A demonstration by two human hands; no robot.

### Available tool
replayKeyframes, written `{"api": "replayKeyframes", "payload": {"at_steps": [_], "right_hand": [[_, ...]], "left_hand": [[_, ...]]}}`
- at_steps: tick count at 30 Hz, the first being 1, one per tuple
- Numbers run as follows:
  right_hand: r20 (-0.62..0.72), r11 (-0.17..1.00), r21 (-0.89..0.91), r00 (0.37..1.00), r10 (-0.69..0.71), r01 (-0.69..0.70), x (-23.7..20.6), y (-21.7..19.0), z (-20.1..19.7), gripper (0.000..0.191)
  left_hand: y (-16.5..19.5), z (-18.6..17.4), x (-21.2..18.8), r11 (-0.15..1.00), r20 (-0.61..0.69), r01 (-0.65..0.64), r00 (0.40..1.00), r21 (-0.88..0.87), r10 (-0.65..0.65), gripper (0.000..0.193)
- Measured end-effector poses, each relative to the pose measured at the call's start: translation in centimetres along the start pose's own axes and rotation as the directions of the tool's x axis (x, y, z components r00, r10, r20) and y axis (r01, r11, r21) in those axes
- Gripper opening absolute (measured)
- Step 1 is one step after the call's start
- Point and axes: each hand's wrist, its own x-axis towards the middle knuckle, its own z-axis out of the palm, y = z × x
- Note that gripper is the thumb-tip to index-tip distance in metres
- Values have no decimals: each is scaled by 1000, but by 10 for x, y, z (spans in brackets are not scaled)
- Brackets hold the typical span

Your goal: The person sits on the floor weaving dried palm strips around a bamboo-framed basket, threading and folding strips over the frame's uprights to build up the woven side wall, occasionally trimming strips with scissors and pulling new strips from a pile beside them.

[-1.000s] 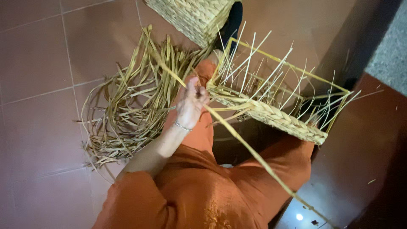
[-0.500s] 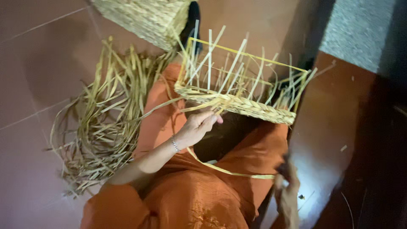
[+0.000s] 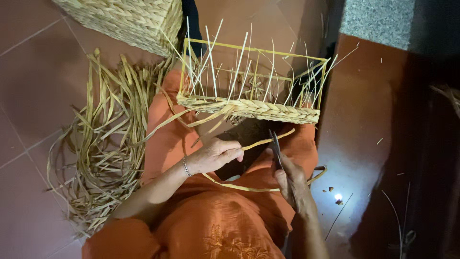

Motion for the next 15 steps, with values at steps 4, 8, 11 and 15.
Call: {"api": "replayKeyframes", "payload": {"at_steps": [4, 8, 11, 15], "right_hand": [[-77, 980, 80, 979, 191, -185, -15, 24, 1, 52], [-379, 927, 217, 849, 369, -306, -30, 57, -13, 46], [-573, 891, 207, 687, 446, -405, -52, 80, -44, 43], [-738, 725, 47, 465, 489, -687, -111, 107, -80, 47]], "left_hand": [[-2, 4, 2, 997, -6, 76, 997, -10, -76, 35], [-3, 11, 2, 991, -142, 39, 990, 130, -20, 24], [-3, 19, 4, 892, -247, -17, 958, 452, 143, 58], [-1, 43, 8, 584, -289, 74, 914, 809, 284, 92]]}}
